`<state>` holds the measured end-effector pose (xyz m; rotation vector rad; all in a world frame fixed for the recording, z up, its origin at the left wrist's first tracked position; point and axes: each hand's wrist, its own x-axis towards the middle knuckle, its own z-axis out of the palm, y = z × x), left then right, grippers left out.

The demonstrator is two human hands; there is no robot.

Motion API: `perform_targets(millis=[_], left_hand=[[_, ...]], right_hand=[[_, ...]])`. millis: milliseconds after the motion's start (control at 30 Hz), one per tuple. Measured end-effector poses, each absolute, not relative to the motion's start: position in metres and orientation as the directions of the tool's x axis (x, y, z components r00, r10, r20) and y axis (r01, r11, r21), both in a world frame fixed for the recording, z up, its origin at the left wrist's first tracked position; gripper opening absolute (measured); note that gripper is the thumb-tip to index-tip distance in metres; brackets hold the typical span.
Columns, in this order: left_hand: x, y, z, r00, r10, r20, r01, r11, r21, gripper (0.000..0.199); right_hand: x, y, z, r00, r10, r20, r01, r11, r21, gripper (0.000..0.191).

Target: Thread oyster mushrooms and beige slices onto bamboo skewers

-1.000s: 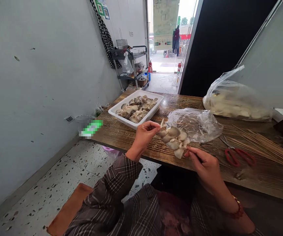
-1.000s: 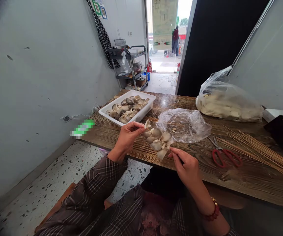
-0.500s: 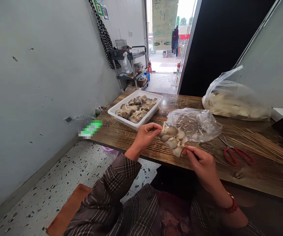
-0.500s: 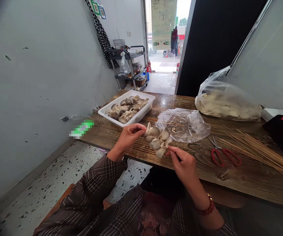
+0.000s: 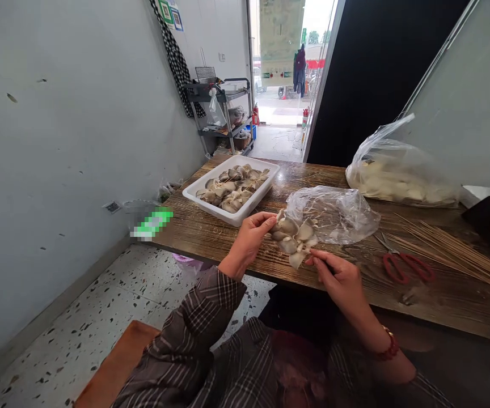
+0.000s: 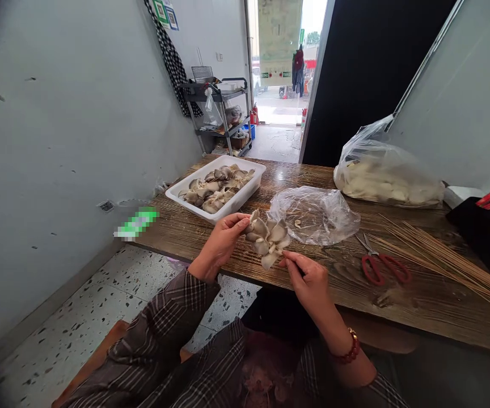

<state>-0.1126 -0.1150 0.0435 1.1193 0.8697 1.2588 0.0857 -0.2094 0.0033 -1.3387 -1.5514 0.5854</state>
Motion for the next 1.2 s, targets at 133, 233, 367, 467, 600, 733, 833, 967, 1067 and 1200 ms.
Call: perform_targets(millis=[133,233,367,467,600,733,833,967,1067,1200], left_hand=[[-0.114,-0.115,0.042,0.155,0.987,0.047,-0.319,0.005,0.948,0.026],[-0.116,-0.115,0.038,0.156,0.987,0.05,-0.339,0.006,0.941,0.026],[-0.119,-0.113,0.031,0.157,0.986,0.049,-0.359,0.01,0.933,0.028],[-0.123,-0.109,0.028,0.131,0.99,0.046,-0.378,0.007,0.926,0.028],[-0.127,-0.104,0.026,0.095,0.994,0.057,-0.385,-0.016,0.923,0.027],[-0.13,-0.102,0.021,0.112,0.992,0.063,-0.359,-0.018,0.933,0.025],[-0.137,-0.103,0.016,0.169,0.983,0.076,-0.368,-0.008,0.93,0.033],[-0.153,-0.103,0.003,0.207,0.973,0.107,-0.326,-0.035,0.945,0.055],[-0.165,-0.101,-0.014,0.249,0.962,0.111,-0.153,-0.074,0.986,0.051],[-0.171,-0.099,-0.03,0.276,0.952,0.131,0.095,-0.163,0.982,0.035]], right_hand=[[0.085,-0.207,0.002,0.07,0.924,0.376,0.475,0.3,-0.827,0.028],[0.084,-0.205,-0.004,0.081,0.924,0.374,0.461,0.298,-0.836,0.027],[0.082,-0.2,-0.012,0.049,0.953,0.299,0.404,0.255,-0.879,0.03],[0.083,-0.197,-0.013,-0.006,0.961,0.276,0.43,0.252,-0.867,0.031],[0.086,-0.194,-0.003,-0.137,0.949,0.285,0.557,0.312,-0.77,0.027],[0.082,-0.192,0.009,-0.207,0.948,0.241,0.594,0.318,-0.739,0.026],[0.08,-0.189,0.018,-0.2,0.972,0.121,0.502,0.208,-0.839,0.032],[0.079,-0.176,0.029,-0.115,0.993,-0.038,0.309,-0.001,-0.951,0.039],[0.072,-0.156,0.042,-0.06,0.996,-0.07,0.145,-0.061,-0.987,0.042],[0.043,-0.113,0.065,-0.028,0.998,-0.062,-0.011,-0.063,-0.998,0.041]])
